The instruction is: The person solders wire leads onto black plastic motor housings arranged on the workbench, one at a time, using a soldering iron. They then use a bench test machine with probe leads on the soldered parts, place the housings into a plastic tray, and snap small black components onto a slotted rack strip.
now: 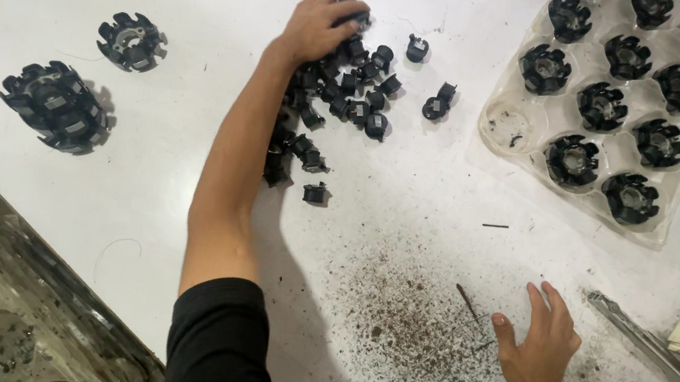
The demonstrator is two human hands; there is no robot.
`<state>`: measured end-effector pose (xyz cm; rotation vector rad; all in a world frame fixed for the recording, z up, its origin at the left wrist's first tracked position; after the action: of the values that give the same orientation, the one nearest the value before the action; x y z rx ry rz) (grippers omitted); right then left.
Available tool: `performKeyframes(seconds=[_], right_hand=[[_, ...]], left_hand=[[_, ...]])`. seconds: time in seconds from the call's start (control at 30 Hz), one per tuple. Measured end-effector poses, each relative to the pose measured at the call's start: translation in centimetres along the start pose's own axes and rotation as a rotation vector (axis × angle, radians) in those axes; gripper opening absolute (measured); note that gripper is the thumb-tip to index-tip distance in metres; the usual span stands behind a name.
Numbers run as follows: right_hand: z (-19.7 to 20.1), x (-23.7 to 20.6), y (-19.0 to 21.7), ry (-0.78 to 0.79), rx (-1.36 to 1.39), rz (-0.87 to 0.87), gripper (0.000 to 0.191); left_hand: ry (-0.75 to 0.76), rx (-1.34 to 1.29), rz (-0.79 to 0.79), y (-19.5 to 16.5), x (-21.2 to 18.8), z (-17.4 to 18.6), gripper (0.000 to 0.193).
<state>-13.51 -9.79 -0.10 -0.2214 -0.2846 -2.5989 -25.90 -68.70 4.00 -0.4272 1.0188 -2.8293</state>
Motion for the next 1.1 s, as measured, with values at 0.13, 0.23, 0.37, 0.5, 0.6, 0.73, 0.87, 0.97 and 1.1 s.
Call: performKeyframes(seconds=[0.13, 0.23, 0.37, 0.5, 0.6, 0.73, 0.87, 0.97, 1.1], right_hand=[[0.3, -0.1, 0.2, 0.000, 0.000, -0.013, 0.079], [0.6, 0.0, 0.4, -0.008, 0.000, -0.010, 0.080], [0.9, 0.0, 0.5, -0.021, 0.014, -0.003, 0.077], [1.2, -0.2, 0.3, -0.040, 0.019, -0.005, 0.075], [1.4, -0.4, 0.2, -0.043, 0.016, 0.003, 0.075], [1.1, -0.5, 0.0, -0.070, 0.043, 0.021, 0.082], [0.3, -0.7, -0.7, -0.009, 0.016, 0.045, 0.093], [0.2, -0.7, -0.8, 0.026, 0.001, 0.062, 0.098], [0.5, 2.2, 2.4, 0.088, 0.077, 0.091, 0.099]], left_hand=[[0.120, -0.101, -0.156, -2.8, -1.6, -3.6, 0.045], [0.022, -0.148, -0.227, -5.2, -0.3, -4.8, 0.054], [0.189, -0.142, -0.138, -9.5, 1.9, -8.1, 0.060], [0.335, 0.184, -0.249, -12.4, -0.1, -11.5, 0.055], [0.447, 0.155, -0.355, -13.5, -3.4, -12.5, 0.053], [0.428, -0.110, -0.533, -13.9, -8.7, -7.5, 0.055], [-0.081, -0.118, -0.020, -6.8, -14.5, 4.9, 0.058], [-0.042, -0.322, 0.082, -5.4, -17.1, 4.3, 0.070], [0.061, -0.235, 0.027, -9.0, -16.5, -0.3, 0.073]])
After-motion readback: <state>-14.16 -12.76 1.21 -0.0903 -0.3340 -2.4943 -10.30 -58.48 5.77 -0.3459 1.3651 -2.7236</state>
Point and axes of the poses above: each hand's wrist, its own x-axis towards the middle knuckle, its own z-axis out of the back of the hand, y = z × x, the point moved 2 cm from there along x, towards the middle knuckle, and after that the axes turned 5 degrees about -x, right-handed, at the moved point
